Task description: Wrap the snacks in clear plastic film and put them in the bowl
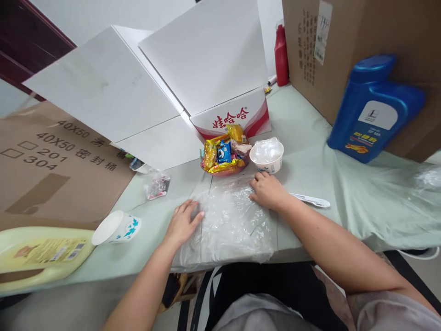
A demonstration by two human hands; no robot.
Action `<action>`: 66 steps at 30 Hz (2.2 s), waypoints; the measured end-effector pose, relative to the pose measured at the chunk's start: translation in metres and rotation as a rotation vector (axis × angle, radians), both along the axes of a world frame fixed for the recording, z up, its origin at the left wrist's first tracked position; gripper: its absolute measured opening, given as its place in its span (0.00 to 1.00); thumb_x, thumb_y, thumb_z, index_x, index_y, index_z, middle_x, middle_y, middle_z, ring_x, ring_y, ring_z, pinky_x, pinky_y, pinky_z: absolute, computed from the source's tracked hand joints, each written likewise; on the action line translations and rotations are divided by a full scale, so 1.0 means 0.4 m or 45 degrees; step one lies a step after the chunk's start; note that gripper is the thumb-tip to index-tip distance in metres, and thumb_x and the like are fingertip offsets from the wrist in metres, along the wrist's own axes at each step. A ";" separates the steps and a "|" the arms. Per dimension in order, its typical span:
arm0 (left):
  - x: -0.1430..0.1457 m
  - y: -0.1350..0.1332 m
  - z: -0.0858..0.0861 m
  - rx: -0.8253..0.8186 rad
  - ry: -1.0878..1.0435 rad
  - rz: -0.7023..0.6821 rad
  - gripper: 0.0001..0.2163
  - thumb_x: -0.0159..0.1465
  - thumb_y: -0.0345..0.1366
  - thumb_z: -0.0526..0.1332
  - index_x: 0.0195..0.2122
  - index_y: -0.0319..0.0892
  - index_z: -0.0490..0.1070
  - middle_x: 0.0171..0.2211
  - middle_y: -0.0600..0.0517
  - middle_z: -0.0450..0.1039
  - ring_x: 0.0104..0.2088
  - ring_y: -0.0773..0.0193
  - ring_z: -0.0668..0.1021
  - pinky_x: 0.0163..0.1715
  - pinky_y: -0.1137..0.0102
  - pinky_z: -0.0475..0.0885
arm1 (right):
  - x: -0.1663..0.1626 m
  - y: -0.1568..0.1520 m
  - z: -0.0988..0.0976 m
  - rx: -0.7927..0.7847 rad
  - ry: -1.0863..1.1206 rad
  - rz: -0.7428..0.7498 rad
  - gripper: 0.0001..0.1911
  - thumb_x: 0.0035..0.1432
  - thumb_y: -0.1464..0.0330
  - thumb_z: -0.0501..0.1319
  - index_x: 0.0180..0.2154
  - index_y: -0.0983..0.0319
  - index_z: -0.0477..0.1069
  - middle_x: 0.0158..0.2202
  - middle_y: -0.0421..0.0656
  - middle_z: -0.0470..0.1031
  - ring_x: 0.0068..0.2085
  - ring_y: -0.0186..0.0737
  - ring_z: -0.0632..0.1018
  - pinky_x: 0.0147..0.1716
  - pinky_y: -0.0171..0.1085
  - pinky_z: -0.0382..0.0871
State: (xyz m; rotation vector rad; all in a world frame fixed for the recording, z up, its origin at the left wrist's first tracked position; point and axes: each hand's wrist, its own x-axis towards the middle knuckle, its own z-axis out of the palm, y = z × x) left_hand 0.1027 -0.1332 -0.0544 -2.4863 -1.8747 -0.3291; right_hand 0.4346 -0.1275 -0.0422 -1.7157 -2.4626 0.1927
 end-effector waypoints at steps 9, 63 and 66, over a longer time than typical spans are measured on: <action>-0.041 -0.231 0.022 0.008 -0.460 -0.563 0.19 0.59 0.42 0.67 0.49 0.44 0.68 0.47 0.44 0.71 0.52 0.50 0.73 0.50 0.55 0.73 | -0.003 -0.031 0.042 -0.137 0.674 0.278 0.14 0.59 0.59 0.63 0.42 0.63 0.75 0.37 0.45 0.77 0.37 0.40 0.76 0.38 0.36 0.67; -0.042 0.066 -0.021 -0.040 -0.613 0.260 0.17 0.57 0.45 0.62 0.43 0.41 0.72 0.24 0.57 0.69 0.23 0.66 0.73 0.28 0.71 0.70 | -0.003 -0.155 -0.045 0.171 0.139 -0.695 0.17 0.66 0.60 0.52 0.50 0.63 0.69 0.43 0.50 0.78 0.36 0.49 0.79 0.28 0.40 0.64; -0.032 0.029 0.034 0.328 -0.549 0.228 0.14 0.60 0.43 0.59 0.43 0.40 0.72 0.32 0.51 0.72 0.29 0.64 0.75 0.35 0.68 0.73 | -0.004 -0.179 -0.010 0.400 0.187 -0.559 0.18 0.66 0.61 0.53 0.48 0.65 0.71 0.43 0.54 0.76 0.43 0.53 0.76 0.39 0.45 0.68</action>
